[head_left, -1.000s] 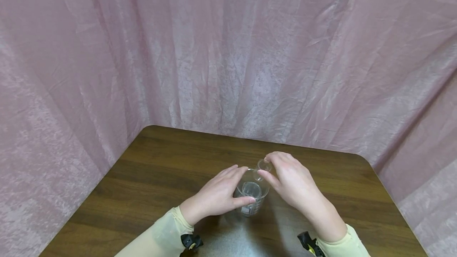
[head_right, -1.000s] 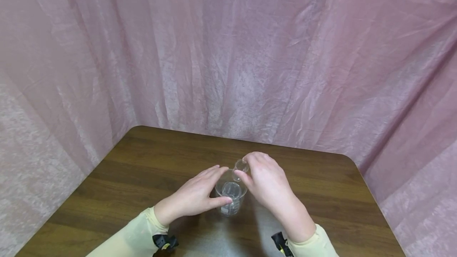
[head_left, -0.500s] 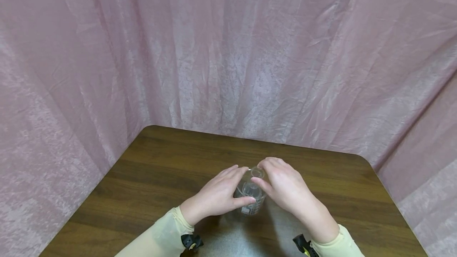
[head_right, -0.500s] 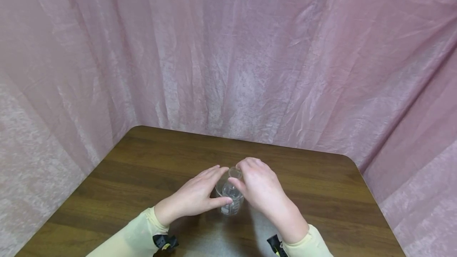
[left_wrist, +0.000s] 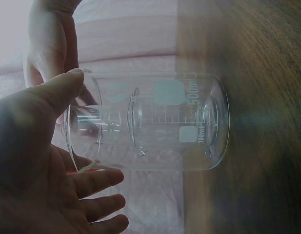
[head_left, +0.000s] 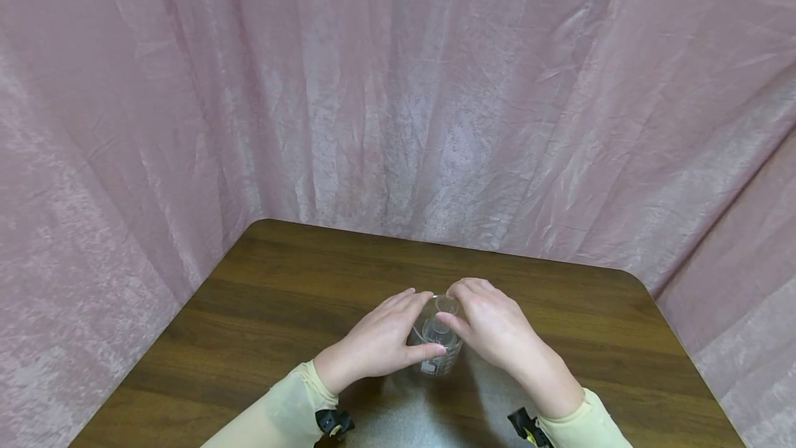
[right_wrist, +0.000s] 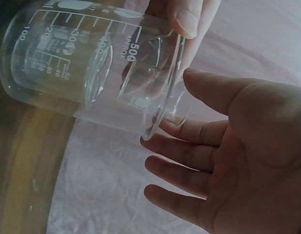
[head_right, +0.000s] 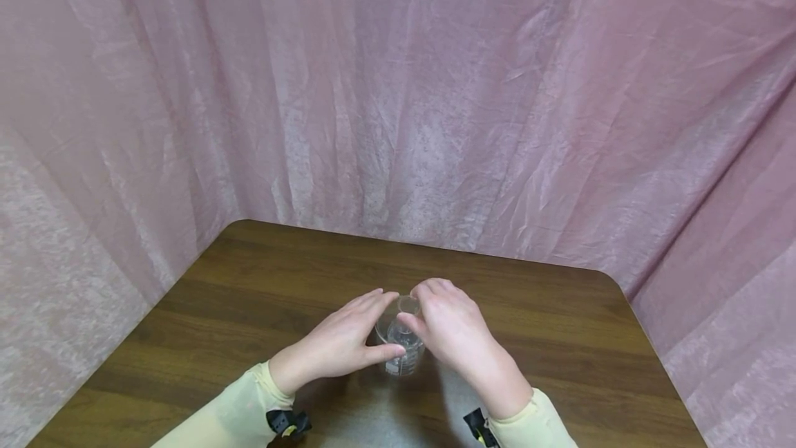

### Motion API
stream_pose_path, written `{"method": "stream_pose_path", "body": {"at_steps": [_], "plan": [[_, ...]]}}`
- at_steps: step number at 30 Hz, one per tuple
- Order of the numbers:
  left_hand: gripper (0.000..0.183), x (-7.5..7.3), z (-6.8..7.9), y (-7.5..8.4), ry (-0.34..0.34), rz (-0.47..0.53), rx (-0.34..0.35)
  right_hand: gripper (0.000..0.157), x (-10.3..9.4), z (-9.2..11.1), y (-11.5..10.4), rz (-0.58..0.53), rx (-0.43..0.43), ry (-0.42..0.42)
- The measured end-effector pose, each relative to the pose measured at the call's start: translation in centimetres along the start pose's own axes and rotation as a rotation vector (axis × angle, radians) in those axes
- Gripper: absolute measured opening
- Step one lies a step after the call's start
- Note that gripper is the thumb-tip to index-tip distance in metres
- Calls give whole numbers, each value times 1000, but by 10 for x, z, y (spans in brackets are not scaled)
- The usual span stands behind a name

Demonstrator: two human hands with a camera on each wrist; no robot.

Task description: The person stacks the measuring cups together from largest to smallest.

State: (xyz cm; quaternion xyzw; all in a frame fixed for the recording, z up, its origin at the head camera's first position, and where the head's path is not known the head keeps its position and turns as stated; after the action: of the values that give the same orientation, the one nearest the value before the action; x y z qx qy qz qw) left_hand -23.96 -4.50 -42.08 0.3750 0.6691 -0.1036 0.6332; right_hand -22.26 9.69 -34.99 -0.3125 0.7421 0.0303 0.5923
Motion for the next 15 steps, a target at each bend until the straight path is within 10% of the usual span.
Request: {"method": "stream_pose_path", "body": {"at_steps": [15], "plan": [[90, 0, 0, 0, -11, -3, -15, 27, 5, -1, 1, -7, -14, -16]]}}
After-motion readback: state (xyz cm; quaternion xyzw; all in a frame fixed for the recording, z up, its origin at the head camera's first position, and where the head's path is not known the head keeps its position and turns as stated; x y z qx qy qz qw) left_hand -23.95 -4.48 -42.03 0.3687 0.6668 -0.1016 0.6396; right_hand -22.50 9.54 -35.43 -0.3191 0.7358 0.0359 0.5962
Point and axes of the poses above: each hand's wrist, its own z-axis away from the middle knuckle, its own x-axis out of the palm, y = z × x, the point moved 8 cm from there along -z, towards the middle knuckle, and after that the axes turned 8 degrees about -z, right-handed, at the moved point
